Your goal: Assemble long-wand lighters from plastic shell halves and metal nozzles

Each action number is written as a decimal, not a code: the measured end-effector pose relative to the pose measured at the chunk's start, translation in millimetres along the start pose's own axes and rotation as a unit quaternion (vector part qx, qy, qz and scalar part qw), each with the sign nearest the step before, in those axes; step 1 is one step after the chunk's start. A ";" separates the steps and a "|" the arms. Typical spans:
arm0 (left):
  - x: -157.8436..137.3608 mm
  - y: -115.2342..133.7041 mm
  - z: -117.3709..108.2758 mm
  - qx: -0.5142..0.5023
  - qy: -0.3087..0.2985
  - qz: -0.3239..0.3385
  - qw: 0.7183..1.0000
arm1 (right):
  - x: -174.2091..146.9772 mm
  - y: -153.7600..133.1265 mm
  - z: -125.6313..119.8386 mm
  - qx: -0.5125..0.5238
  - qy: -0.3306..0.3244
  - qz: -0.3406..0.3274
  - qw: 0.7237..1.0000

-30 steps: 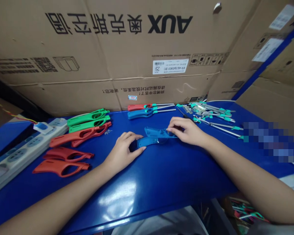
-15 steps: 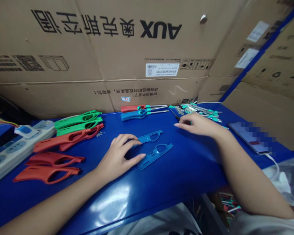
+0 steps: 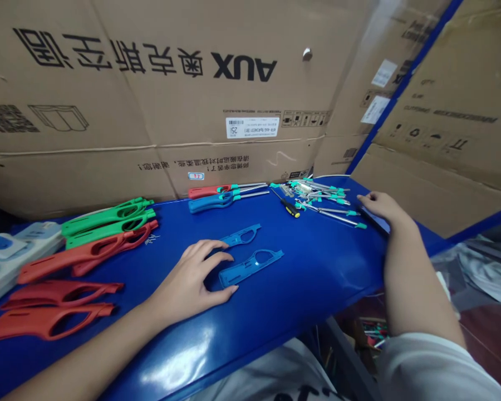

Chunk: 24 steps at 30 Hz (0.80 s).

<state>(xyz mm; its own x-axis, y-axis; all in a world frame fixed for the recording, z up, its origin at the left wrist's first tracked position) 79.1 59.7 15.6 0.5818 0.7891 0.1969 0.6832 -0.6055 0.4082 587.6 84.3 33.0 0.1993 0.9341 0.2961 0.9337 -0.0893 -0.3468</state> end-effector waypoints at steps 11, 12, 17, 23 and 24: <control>0.3 0.5 0.7 0.009 0.000 0.003 1.000 | -6.4 -27.1 17.2 0.091 -0.089 -0.068 0.990; 0.4 0.3 0.8 0.009 0.000 0.003 1.000 | -6.4 -28.2 17.7 0.093 -0.093 -0.073 0.989; 1.6 0.1 1.1 0.009 0.003 0.001 1.000 | -3.1 -30.8 14.6 0.096 -0.068 -0.090 0.989; 0.8 -0.8 1.5 0.000 0.007 0.005 1.000 | -1.0 -41.7 2.8 0.104 -0.003 -0.108 0.989; 0.6 -1.6 1.3 -0.002 0.010 0.005 1.000 | -1.3 -46.7 0.1 0.114 0.011 -0.118 0.986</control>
<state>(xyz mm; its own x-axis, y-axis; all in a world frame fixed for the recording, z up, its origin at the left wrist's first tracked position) 79.0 61.0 13.9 0.5792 0.7854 0.2182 0.6764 -0.6124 0.4092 543.7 87.3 48.6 -0.0064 0.9115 0.4112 0.8641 0.2120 -0.4565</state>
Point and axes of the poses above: each hand's wrist, its own x-axis towards the middle knuckle, its own z-axis out of the palm, y = z × x, the point moved 8 cm from there along x, towards the middle knuckle, and after that the axes turned 15 degrees about -z, right-handed, at the moved point
